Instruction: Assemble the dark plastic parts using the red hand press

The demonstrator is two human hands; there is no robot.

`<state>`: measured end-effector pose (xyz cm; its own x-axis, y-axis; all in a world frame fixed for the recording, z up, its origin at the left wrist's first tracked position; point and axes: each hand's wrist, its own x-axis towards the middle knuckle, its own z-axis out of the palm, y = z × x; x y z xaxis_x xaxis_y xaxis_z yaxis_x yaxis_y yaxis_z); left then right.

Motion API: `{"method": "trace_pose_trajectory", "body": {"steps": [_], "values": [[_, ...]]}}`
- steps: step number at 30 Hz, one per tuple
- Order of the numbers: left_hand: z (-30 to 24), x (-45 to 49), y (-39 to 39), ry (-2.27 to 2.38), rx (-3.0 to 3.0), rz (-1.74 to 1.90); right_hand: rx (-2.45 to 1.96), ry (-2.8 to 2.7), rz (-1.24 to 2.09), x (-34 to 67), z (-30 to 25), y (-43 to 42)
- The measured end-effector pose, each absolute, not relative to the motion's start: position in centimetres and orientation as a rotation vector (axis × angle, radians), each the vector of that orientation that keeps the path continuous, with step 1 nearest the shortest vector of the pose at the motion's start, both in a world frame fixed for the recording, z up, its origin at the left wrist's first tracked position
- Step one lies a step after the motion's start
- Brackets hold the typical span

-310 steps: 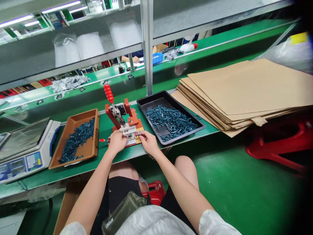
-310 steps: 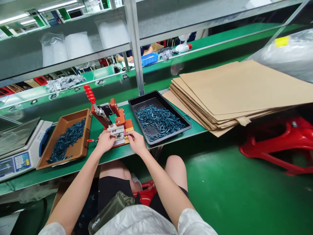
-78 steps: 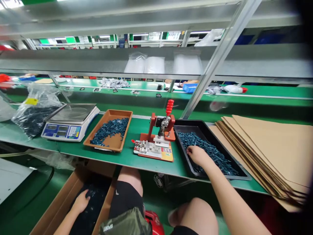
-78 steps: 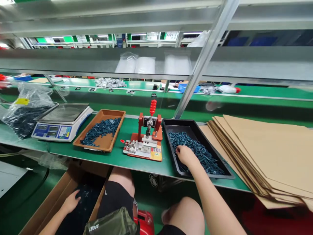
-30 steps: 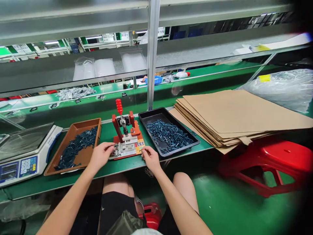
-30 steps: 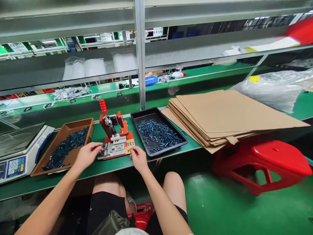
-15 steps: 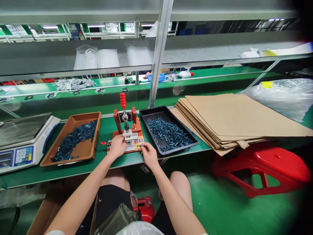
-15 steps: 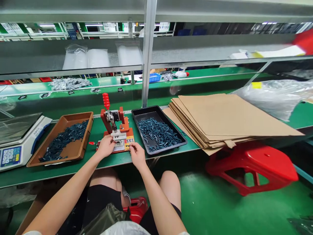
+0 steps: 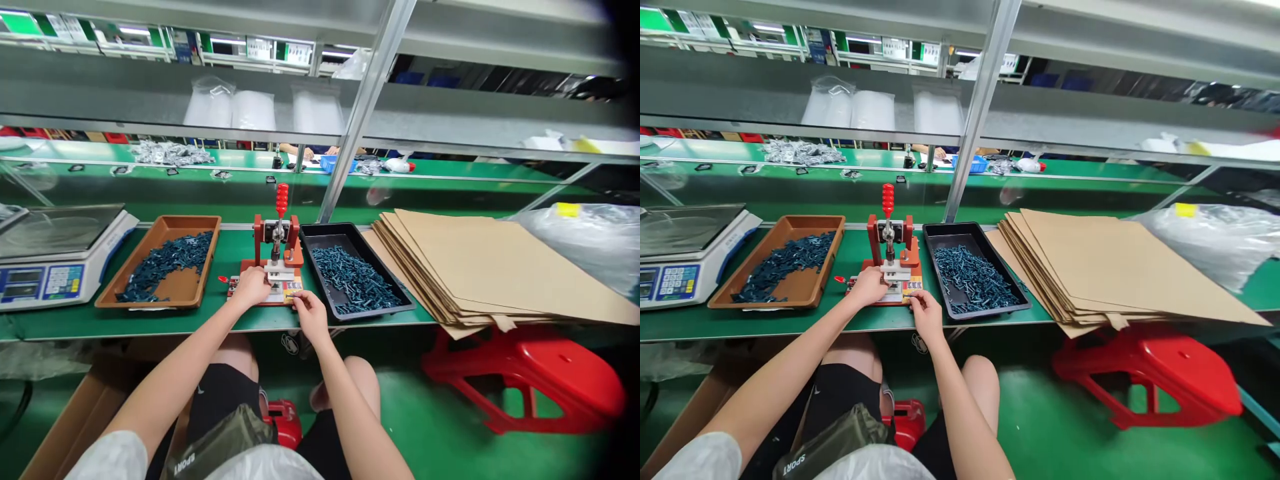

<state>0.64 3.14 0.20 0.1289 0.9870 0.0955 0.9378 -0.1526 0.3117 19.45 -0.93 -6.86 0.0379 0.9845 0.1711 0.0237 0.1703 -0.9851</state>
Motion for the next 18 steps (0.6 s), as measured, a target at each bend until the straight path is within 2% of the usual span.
{"method": "trace_pose_trajectory", "body": {"steps": [9,15,18], "values": [[1.3,-0.7,2.9,1.712,2.319,0.316,-1.178,-1.605,0.864,18.0,-4.8,3.0],[1.4,-1.1,3.0,1.685,2.325,0.325,-1.201,-1.714,0.860,16.6,-5.0,4.3],[1.2,-1.1,2.9,1.678,2.325,0.353,-1.184,-1.763,0.751,16.5,-5.3,4.1]]}}
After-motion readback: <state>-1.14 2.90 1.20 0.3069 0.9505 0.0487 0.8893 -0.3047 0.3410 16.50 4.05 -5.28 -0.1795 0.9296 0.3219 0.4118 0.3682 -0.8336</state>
